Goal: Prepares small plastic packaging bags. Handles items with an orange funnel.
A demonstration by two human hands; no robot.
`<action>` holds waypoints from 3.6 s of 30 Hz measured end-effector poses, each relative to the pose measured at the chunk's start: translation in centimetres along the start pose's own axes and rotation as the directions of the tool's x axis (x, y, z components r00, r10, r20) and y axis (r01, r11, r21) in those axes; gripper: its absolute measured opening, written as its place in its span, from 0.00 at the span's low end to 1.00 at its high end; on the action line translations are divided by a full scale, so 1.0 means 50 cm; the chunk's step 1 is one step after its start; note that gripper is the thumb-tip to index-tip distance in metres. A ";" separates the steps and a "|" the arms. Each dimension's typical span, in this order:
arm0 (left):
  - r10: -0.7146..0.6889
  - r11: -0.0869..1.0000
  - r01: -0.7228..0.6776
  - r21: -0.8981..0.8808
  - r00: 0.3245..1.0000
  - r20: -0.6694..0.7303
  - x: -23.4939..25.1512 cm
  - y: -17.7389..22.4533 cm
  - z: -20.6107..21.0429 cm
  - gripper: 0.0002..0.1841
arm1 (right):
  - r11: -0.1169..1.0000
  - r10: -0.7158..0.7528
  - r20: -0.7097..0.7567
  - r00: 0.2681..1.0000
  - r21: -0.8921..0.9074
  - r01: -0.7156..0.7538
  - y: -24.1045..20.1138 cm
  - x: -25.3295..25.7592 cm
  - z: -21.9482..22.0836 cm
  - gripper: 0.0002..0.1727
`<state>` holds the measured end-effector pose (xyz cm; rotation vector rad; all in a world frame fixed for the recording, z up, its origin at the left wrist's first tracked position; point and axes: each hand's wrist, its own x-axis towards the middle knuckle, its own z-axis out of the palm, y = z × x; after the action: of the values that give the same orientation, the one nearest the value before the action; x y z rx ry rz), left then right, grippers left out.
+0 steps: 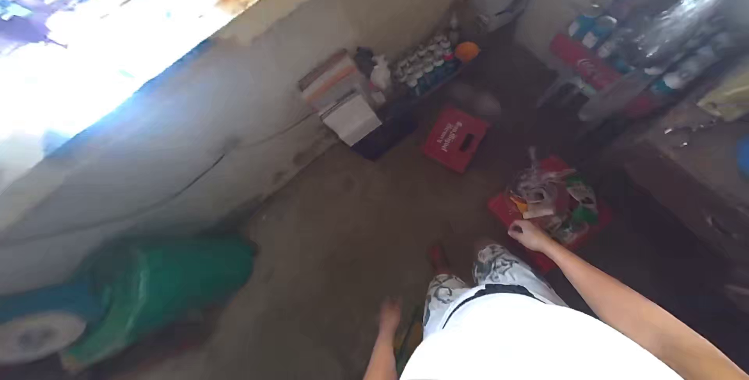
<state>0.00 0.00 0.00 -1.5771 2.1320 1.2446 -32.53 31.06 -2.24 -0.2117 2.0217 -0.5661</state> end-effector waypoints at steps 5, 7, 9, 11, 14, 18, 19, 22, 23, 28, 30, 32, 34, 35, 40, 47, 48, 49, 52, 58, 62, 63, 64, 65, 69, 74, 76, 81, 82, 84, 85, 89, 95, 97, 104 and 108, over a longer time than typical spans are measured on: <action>0.150 0.978 -0.120 -0.173 0.973 0.176 0.378 0.406 -0.033 0.22 | 0.941 0.285 -0.050 0.957 0.202 -0.270 0.143 -0.072 0.046 0.21; 0.252 0.968 -0.241 -0.071 0.927 0.279 0.433 0.558 -0.007 0.23 | 0.841 0.396 -0.101 0.913 0.438 -0.317 0.191 -0.094 0.056 0.20; 0.277 0.941 -0.326 0.086 0.893 0.355 0.470 0.661 0.040 0.23 | 0.770 0.453 -0.118 0.884 0.552 -0.321 0.236 -0.103 0.059 0.20; 0.272 0.909 -0.367 0.199 0.882 0.384 0.482 0.741 0.114 0.24 | 0.702 0.501 -0.114 0.858 0.632 -0.327 0.255 -0.108 0.063 0.22; 0.278 0.745 -0.571 0.344 0.735 0.618 0.446 0.853 0.248 0.24 | 0.465 0.657 -0.147 0.739 0.851 -0.245 0.229 -0.114 0.080 0.22; 0.125 0.238 -0.902 0.361 0.397 0.909 0.341 0.993 0.419 0.25 | 0.258 0.680 -0.121 0.724 0.963 -0.082 0.172 -0.097 0.116 0.20; 0.066 0.142 -0.932 0.335 0.346 0.936 0.319 1.022 0.466 0.26 | 0.256 0.672 -0.122 0.730 0.964 -0.075 0.164 -0.089 0.126 0.20; -0.112 -0.022 -0.969 0.245 0.246 0.963 0.248 1.112 0.602 0.25 | 0.118 0.728 -0.076 0.682 0.993 -0.016 0.129 -0.066 0.146 0.19; -0.166 -0.044 -0.977 0.209 0.214 0.963 0.228 1.138 0.646 0.23 | 0.026 0.770 -0.036 0.637 0.999 0.025 0.113 -0.054 0.153 0.20; -0.328 -0.222 -0.967 0.124 0.194 0.924 0.231 1.239 0.875 0.22 | -0.537 0.784 0.383 0.489 0.813 0.224 -0.031 0.090 0.165 0.24; -0.313 -0.335 -0.931 0.142 0.252 0.916 0.251 1.257 0.932 0.24 | -0.661 0.729 0.495 0.472 0.689 0.298 -0.103 0.137 0.133 0.23; -0.306 -0.462 -0.877 0.128 0.293 0.906 0.291 1.266 0.979 0.28 | -0.701 0.701 0.556 0.446 0.652 0.289 -0.159 0.200 0.113 0.30; -0.293 -0.542 -0.832 0.118 0.319 0.901 0.358 1.268 1.019 0.34 | -0.719 0.667 0.568 0.482 0.660 0.218 -0.202 0.295 0.133 0.41; -0.293 -0.606 -0.790 0.091 0.328 0.898 0.383 1.266 1.036 0.36 | -0.744 0.641 0.575 0.508 0.628 0.228 -0.215 0.341 0.145 0.44; -0.197 -0.778 -0.628 0.008 0.257 0.946 0.416 1.260 1.104 0.43 | -0.751 0.655 0.620 0.431 0.473 0.460 -0.190 0.508 0.255 0.37; -0.538 -0.525 -0.344 -0.779 -0.575 0.616 0.579 1.292 1.218 0.29 | 0.244 0.952 -0.164 -0.259 0.917 0.316 -0.213 0.610 0.354 0.36; -0.516 -0.477 -0.311 -0.822 -0.658 0.548 0.603 1.294 1.227 0.28 | 0.289 0.932 -0.190 -0.310 0.904 0.314 -0.215 0.622 0.355 0.35; -0.489 -0.443 -0.290 -0.848 -0.714 0.500 0.625 1.296 1.232 0.27 | 0.305 0.919 -0.189 -0.345 0.897 0.320 -0.221 0.634 0.358 0.34; -0.422 -0.418 -0.198 -0.887 -0.822 0.382 0.683 1.297 1.233 0.26 | 0.318 0.865 -0.162 -0.475 0.909 0.270 -0.243 0.666 0.351 0.34; -0.233 -0.358 -0.116 -0.926 -0.950 0.209 0.753 1.275 1.203 0.22 | 0.230 0.736 -0.070 -0.674 0.961 0.151 -0.283 0.719 0.278 0.33; 0.020 -0.378 -0.338 -0.862 -0.934 0.357 0.766 1.251 1.157 0.29 | 0.107 0.743 -0.153 -0.651 0.988 -0.109 -0.330 0.765 0.177 0.32; 0.055 -0.362 -0.436 -0.824 -0.893 0.448 0.766 1.252 1.143 0.31 | 0.172 0.755 -0.245 -0.608 0.969 -0.177 -0.348 0.784 0.150 0.26; 0.059 -0.332 -0.508 -0.795 -0.852 0.520 0.762 1.257 1.129 0.32 | 0.250 0.789 -0.321 -0.524 0.947 -0.203 -0.369 0.800 0.123 0.21; 0.048 -0.308 -0.545 -0.780 -0.828 0.559 0.756 1.262 1.115 0.33 | 0.323 0.842 -0.372 -0.391 0.928 -0.188 -0.390 0.805 0.102 0.17; -0.079 -0.097 -0.496 -0.863 -0.860 0.503 0.703 1.304 1.056 0.22 | 0.330 0.934 -0.329 0.138 0.944 0.020 -0.422 0.711 0.030 0.18; -0.001 -0.001 -0.310 -0.951 -0.951 0.310 0.606 1.338 1.045 0.13 | 0.427 0.900 -0.427 0.086 0.904 0.016 -0.367 0.626 -0.028 0.19; -0.016 0.004 -0.307 -0.952 -0.952 0.306 0.555 1.328 1.068 0.14 | 0.500 0.865 -0.498 0.059 0.866 -0.023 -0.308 0.590 -0.046 0.19; -0.025 0.050 -0.357 -0.933 -0.934 0.356 0.433 1.249 1.117 0.12 | 0.478 0.874 -0.465 -0.143 0.875 0.074 -0.115 0.462 -0.069 0.19; -0.045 0.033 -0.360 -0.932 -0.932 0.359 0.418 1.229 1.111 0.12 | 0.464 0.874 -0.439 -0.209 0.881 0.089 -0.071 0.441 -0.065 0.19; -0.156 -0.004 -0.301 -0.954 -0.942 0.298 0.412 1.184 1.099 0.12 | 0.486 0.836 -0.431 -0.339 0.869 0.093 0.015 0.423 -0.052 0.19; -0.266 -0.009 -0.242 -0.970 -0.935 0.236 0.420 1.162 1.095 0.13 | 0.507 0.812 -0.441 -0.384 0.857 0.088 0.052 0.426 -0.042 0.18; -0.598 -0.004 0.004 -1.000 -0.802 0.000 0.467 1.142 1.106 0.14 | 0.434 0.876 -0.414 -0.248 0.901 0.030 0.119 0.474 0.003 0.20; -0.159 -0.278 -0.457 -0.845 -0.846 0.510 0.501 1.279 1.186 0.15 | 0.315 0.949 -0.315 -0.020 0.949 -0.012 0.115 0.471 0.001 0.23; 0.015 -0.282 -0.572 -0.771 -0.806 0.592 0.503 1.313 1.206 0.15 | 0.270 0.963 -0.270 -0.016 0.963 0.001 0.101 0.457 0.003 0.24; -0.236 -0.180 -0.360 -0.915 -0.887 0.396 0.386 1.175 1.158 0.11 | 0.094 0.982 -0.077 -0.172 0.991 0.094 0.090 0.397 0.063 0.20; -0.496 -0.178 -0.147 -0.973 -0.841 0.217 0.295 0.999 1.149 0.11 | 0.017 0.929 0.049 -0.366 0.984 0.177 0.083 0.377 0.106 0.19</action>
<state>-66.30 35.01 -19.70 2.3706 0.9179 0.4796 -37.01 26.02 -21.07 2.8075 1.9283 -0.8484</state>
